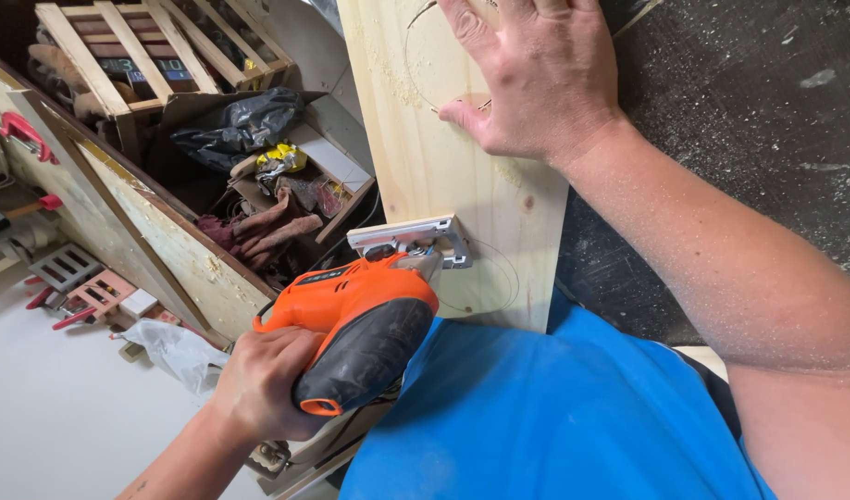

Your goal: Cutting circular holes in a wooden board using an electric jigsaw.

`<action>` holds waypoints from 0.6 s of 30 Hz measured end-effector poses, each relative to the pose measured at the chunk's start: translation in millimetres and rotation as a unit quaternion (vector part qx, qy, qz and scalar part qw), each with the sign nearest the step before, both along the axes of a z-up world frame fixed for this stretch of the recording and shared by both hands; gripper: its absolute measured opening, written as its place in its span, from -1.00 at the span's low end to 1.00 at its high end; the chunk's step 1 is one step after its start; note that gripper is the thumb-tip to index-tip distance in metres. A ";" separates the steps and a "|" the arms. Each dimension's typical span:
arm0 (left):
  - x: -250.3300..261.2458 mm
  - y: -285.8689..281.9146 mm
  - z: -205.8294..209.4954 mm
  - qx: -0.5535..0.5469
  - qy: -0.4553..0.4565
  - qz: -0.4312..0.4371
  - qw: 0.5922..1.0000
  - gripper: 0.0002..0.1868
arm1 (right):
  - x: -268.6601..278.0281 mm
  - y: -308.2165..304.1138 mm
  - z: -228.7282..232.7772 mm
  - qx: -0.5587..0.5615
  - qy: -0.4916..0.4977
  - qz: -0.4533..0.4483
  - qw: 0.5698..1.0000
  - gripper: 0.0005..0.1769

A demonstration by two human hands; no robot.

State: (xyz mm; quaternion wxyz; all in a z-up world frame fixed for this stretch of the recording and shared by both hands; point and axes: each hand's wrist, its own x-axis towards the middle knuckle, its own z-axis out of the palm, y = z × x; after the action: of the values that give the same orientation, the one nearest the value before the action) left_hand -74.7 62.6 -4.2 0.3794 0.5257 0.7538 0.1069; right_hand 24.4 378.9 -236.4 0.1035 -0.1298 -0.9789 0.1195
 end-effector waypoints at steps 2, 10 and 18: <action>-1.0 0.2 0.2 -0.004 0.000 -0.002 1.000 -0.76 | 0.4 -0.6 -0.8 0.015 0.000 -0.004 1.000 0.15; 2.6 1.9 3.8 -0.007 0.003 0.008 1.000 -0.78 | -2.0 -1.2 -1.6 -0.035 0.007 0.014 0.999 0.18; 4.4 2.9 4.0 -0.016 0.002 0.003 1.000 -0.77 | -10.5 -4.6 -2.5 -0.019 0.007 0.024 1.000 0.17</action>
State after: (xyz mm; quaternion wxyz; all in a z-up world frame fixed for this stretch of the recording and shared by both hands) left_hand -70.3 65.5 -0.2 0.3865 0.5170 0.7578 0.0949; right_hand 13.8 374.3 -238.9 0.1047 -0.1075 -0.9786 0.1411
